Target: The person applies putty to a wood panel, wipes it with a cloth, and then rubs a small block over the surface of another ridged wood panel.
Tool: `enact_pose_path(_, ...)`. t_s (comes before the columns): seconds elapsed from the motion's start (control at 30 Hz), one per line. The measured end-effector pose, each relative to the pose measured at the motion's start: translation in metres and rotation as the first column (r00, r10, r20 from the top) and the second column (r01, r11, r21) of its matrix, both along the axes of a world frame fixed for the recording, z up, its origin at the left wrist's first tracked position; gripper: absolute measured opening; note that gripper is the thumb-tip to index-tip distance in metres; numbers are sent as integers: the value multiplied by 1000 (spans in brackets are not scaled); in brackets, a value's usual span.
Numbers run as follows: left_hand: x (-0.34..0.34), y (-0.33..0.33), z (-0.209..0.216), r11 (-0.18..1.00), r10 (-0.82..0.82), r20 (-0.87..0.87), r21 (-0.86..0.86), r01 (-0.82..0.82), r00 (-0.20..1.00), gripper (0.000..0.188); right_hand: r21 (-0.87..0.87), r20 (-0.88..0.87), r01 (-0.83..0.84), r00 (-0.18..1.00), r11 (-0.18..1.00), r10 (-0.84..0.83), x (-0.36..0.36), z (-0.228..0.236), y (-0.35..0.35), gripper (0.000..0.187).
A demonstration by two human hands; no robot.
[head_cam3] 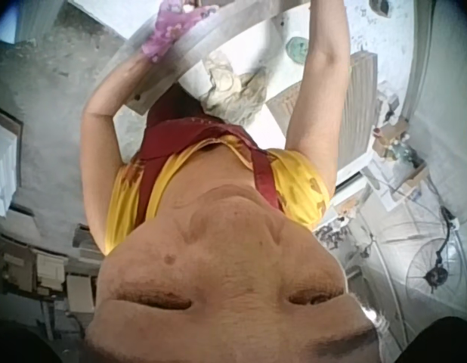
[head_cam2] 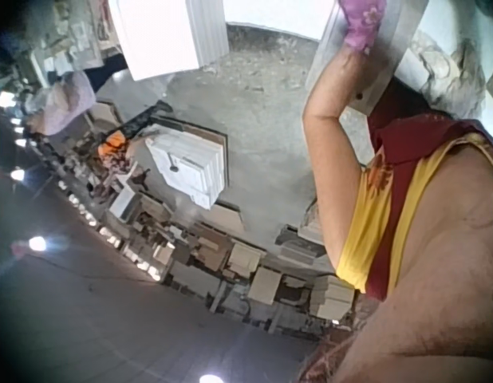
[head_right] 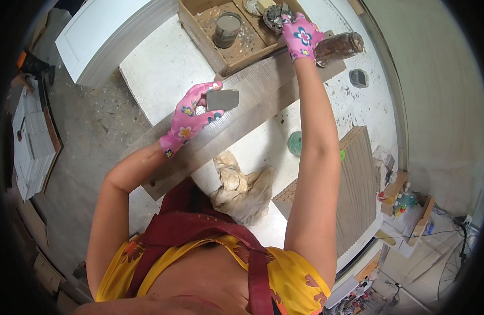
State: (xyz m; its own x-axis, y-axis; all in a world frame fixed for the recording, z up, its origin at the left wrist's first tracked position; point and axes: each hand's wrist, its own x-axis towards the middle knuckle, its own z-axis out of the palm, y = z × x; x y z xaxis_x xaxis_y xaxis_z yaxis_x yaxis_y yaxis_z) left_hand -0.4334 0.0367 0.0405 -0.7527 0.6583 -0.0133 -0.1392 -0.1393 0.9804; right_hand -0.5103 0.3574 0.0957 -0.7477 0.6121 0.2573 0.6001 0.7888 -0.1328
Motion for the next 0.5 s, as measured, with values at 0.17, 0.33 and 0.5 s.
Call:
enact_pose_path(0.17,-1,-2,-7,999,50,-198,29,-45,979,58,-143,183,54,983,988,-27,-40,-5,6,60)
enact_pose_path(0.33,-2,-2,-11,999,3,-256,35,6,967,60,-221,84,57,996,974,-39,-46,-20,36,38)
enact_pose_path(0.5,-2,-3,-15,996,26,-229,87,-6,973,60,-452,-49,41,996,891,-70,-34,-16,40,41)
